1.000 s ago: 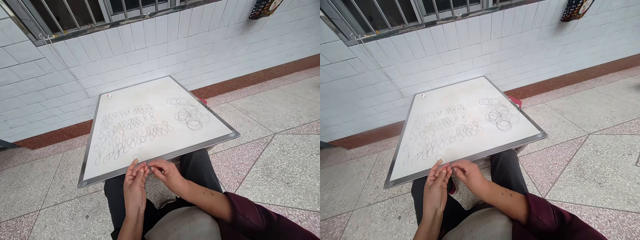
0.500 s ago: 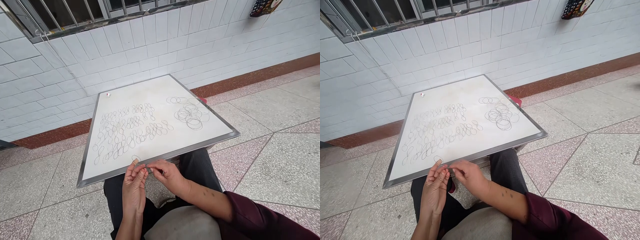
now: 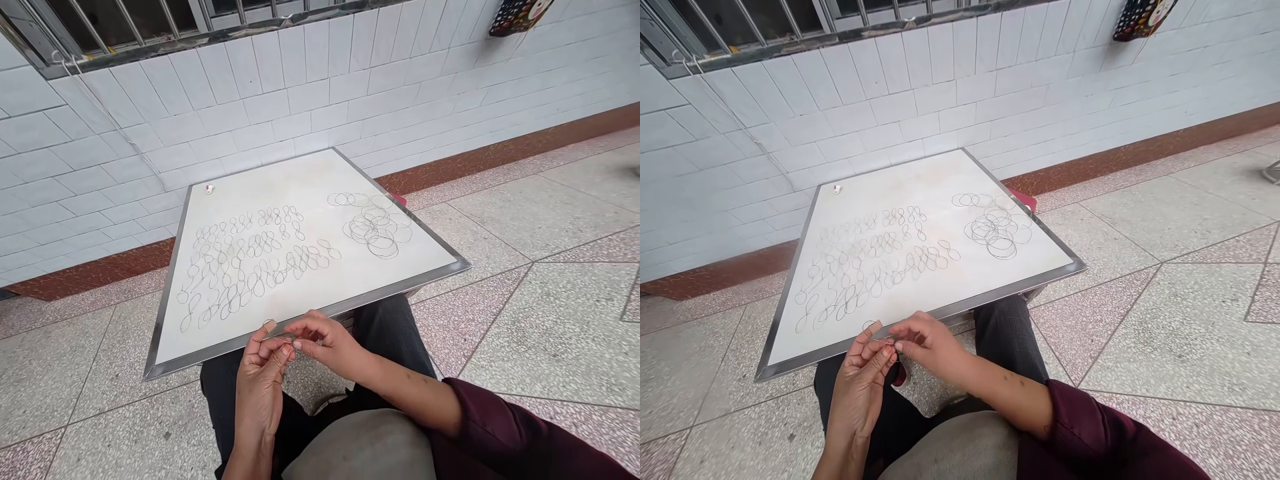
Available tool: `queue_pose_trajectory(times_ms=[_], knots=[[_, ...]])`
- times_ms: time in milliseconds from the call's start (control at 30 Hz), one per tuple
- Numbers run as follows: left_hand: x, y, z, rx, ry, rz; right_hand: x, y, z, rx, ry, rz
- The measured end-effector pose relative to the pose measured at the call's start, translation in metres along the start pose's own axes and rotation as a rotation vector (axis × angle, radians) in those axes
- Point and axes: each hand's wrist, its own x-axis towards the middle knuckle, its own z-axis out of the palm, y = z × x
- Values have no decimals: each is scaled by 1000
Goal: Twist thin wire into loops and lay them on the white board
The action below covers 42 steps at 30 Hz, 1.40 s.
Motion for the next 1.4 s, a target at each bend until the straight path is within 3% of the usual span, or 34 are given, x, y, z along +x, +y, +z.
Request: queue_pose_trajectory(times_ms=[133, 433, 567, 833, 1133, 1400], knots=[[0, 0, -1, 23, -34, -30, 2, -1, -1, 262, -105, 81], [3, -11, -1, -19, 0, -44, 5, -5, 1, 541, -22, 301], [4, -17, -2, -18, 6, -48, 6, -3, 0, 505, 33, 331], [5, -20, 2, -88, 134, 56, 6, 7, 9, 465, 61, 319], [3, -21, 3, 9, 152, 105, 3, 18, 16, 361, 115, 268], [3, -23, 2, 76, 141, 135, 0, 6, 10, -65, 137, 57]])
